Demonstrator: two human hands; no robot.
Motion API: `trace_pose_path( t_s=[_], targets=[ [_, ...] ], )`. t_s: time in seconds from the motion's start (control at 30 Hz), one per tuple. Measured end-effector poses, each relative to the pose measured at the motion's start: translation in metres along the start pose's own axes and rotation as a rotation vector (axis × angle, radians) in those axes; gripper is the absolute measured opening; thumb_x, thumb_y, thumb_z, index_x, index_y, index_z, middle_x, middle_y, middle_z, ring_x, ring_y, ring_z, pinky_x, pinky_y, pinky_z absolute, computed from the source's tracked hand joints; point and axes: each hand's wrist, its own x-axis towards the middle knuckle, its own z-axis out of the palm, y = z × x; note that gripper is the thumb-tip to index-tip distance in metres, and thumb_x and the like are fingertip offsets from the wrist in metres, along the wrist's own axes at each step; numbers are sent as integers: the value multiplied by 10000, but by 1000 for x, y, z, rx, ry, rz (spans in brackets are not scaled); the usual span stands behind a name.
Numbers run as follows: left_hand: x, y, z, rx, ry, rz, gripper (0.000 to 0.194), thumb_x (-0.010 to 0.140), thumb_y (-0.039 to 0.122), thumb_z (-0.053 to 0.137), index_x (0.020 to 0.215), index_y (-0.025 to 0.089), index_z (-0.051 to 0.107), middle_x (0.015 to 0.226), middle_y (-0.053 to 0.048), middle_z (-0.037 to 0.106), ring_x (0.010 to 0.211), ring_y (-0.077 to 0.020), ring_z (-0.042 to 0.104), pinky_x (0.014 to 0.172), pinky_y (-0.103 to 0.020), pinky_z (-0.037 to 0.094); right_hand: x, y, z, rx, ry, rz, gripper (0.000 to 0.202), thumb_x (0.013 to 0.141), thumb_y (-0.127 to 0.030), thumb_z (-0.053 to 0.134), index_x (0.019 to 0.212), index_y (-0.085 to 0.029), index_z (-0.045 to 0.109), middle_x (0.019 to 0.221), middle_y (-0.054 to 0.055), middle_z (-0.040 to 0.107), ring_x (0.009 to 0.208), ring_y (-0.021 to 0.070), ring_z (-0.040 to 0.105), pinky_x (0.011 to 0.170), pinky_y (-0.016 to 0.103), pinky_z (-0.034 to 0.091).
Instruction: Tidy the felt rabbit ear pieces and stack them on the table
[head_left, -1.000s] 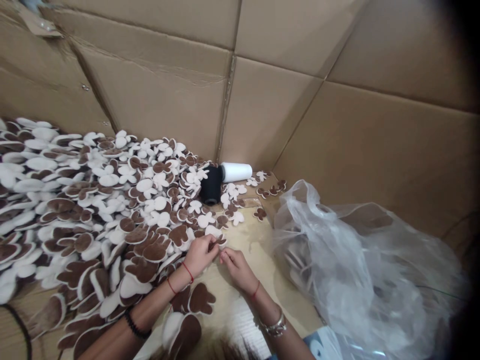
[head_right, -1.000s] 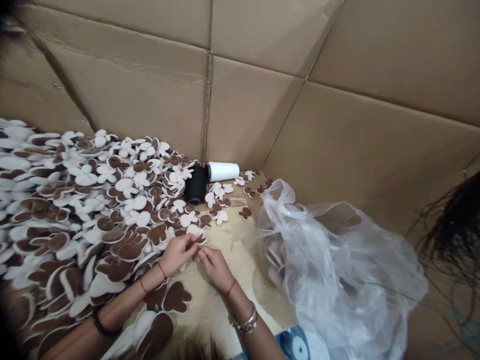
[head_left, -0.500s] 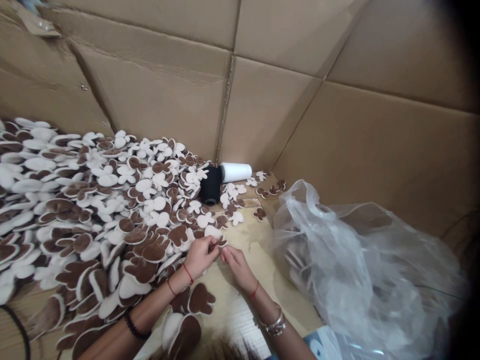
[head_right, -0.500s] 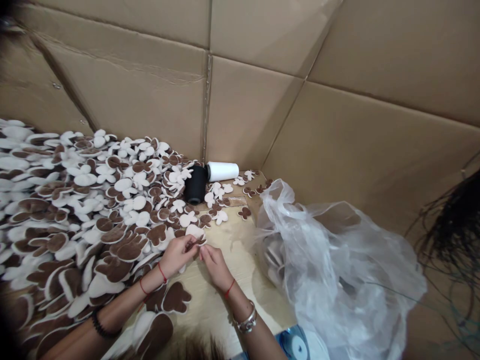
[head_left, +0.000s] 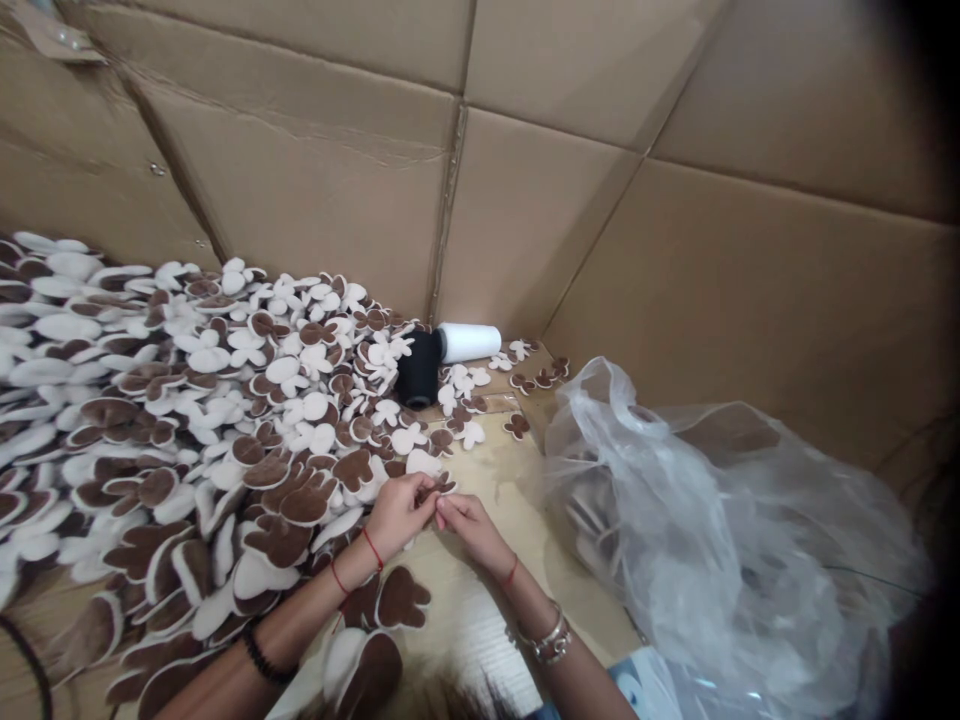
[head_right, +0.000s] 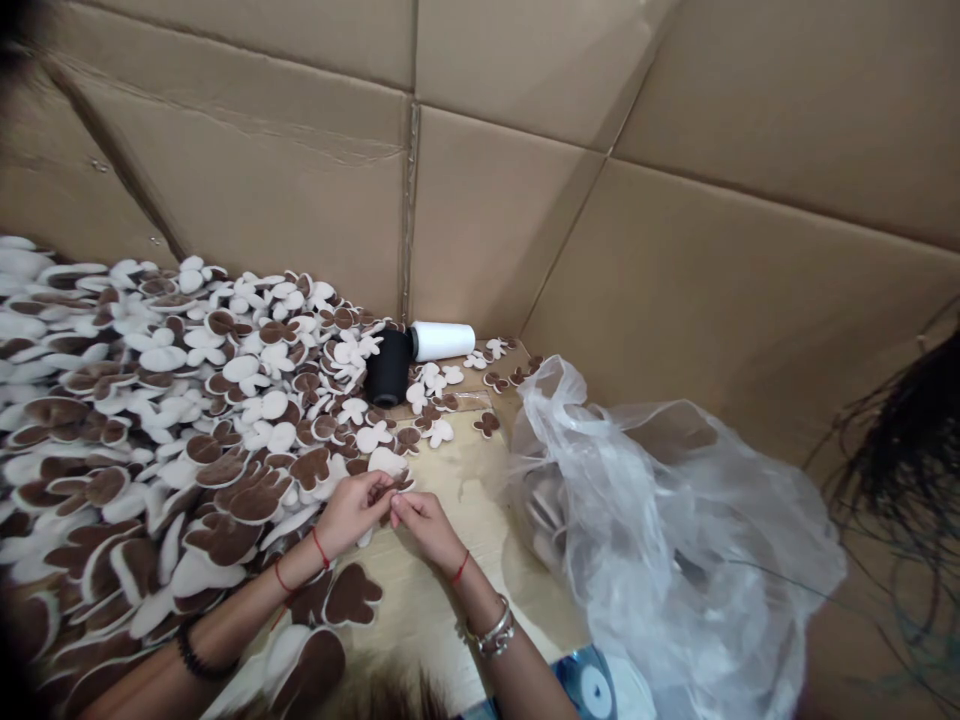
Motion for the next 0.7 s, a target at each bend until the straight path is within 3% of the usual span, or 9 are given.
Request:
trace_pose_path(
  t_s=[0.4,0.57,0.7],
  targets=[
    [-1,-3,1,-100,1,-14,188,796,316,515,749,154,600,595,14,593,501,-103,481,509,-205,334,1,4,1,37,38,69,543,840,-645,424,622,-159,529,492,-61,303,484,89,270,473,239,195],
    [1,-3,-2,-137,-45,-13,212,797,335,525,748,144,602,580,23,567,496,-95,452,491,-196,319,1,4,1,27,80,64,523,839,-630,440,602,-169,504,489,-58,310,492,94,277,475,238,207],
    [2,-5,-3,-211,-96,-4,229,790,341,537,799,128,619,655,-4,621,549,-106,513,535,-199,379,0,2,2,6,94,54,522,858,-606,420,578,-172,492,495,-49,326,509,101,302,500,243,234]
  ],
)
